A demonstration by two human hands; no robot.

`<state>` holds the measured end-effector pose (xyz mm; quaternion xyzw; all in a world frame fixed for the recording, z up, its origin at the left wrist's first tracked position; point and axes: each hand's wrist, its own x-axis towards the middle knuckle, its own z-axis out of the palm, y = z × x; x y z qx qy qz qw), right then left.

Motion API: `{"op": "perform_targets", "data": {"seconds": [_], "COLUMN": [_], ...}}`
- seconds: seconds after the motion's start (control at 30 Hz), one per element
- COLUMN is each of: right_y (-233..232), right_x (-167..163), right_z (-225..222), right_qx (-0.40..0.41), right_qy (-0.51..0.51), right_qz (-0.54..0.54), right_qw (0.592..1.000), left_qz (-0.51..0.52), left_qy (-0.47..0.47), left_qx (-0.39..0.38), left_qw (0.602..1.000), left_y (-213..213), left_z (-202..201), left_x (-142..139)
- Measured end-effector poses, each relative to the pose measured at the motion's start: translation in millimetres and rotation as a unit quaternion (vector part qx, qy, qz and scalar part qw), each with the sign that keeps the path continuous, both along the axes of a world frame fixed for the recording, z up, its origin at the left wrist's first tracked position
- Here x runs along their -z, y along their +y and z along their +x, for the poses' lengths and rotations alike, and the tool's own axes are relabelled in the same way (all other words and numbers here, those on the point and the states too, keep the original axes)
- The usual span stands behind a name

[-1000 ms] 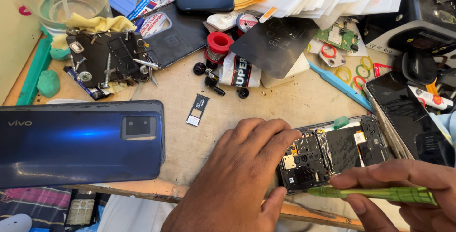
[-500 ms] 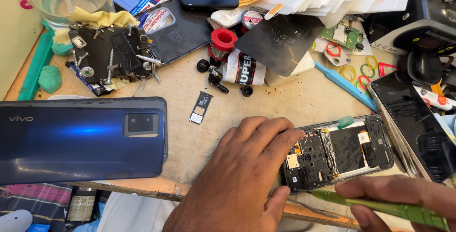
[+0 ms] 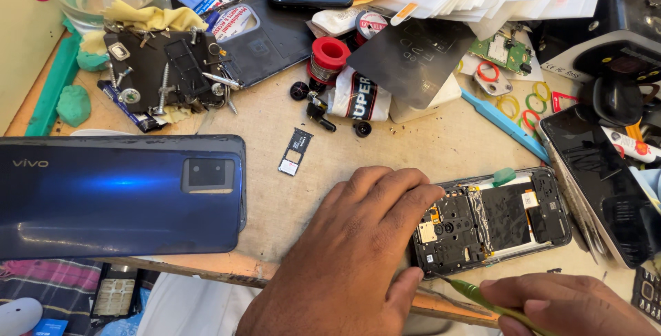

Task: The person repairs a disassembled smartphone on a cluttered workbench. They pry and reposition the phone's internal frame and battery area by hand, then use a green precision screwdriver to work on screws and connectors inside the phone body, steadying the device with the other hand throughout.

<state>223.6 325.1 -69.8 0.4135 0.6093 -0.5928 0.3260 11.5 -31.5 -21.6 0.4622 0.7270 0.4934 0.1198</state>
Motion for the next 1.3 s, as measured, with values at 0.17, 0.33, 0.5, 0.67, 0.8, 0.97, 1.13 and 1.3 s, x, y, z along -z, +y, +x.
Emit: {"op": "perform_targets", "data": {"seconds": [0.17,0.33,0.5,0.67,0.8,0.97,1.13,1.3], "right_y": [-3.8,-26.2,-42.4,-37.4,-47.9,-111.5,-172.2,-158.4], "right_x": [15.1,2.9,1.9,12.0,-8.6,-49.9,-91.3,-94.1], "right_z": [13.4,0.1,-2.7,13.2,-11.0,-83.6,-79.1,-84.2], "right_qx": [-0.054,0.099,0.206,0.01,-0.338,-0.06,-0.18,-0.243], "right_qy": [0.008,-0.04,-0.061,0.01,0.053,-0.094,0.322,0.547], "right_qz": [0.077,0.047,0.082,0.198,0.45,0.25,0.56,0.323], "right_qw": [0.996,0.993,0.973,0.98,0.825,0.962,0.742,0.733], "left_qz": [0.001,0.002,-0.004,0.021,0.041,0.046,0.057,0.048], "left_qy": [-0.005,-0.01,-0.01,0.038,0.121,0.163,0.184,0.212], "left_qx": [0.001,-0.003,0.006,-0.023,-0.007,0.03,0.06,0.046], "left_qw": [1.0,1.0,1.0,0.999,0.992,0.985,0.979,0.975], "left_y": [-0.2,-0.1,0.0,-1.3,-5.0,-11.3,-15.9,-17.9], "left_z": [-0.3,0.6,-0.9,4.3,10.9,11.8,3.0,4.7], "left_x": [-0.2,-1.4,-1.0,0.7,5.4,9.7,8.4,7.4]}}
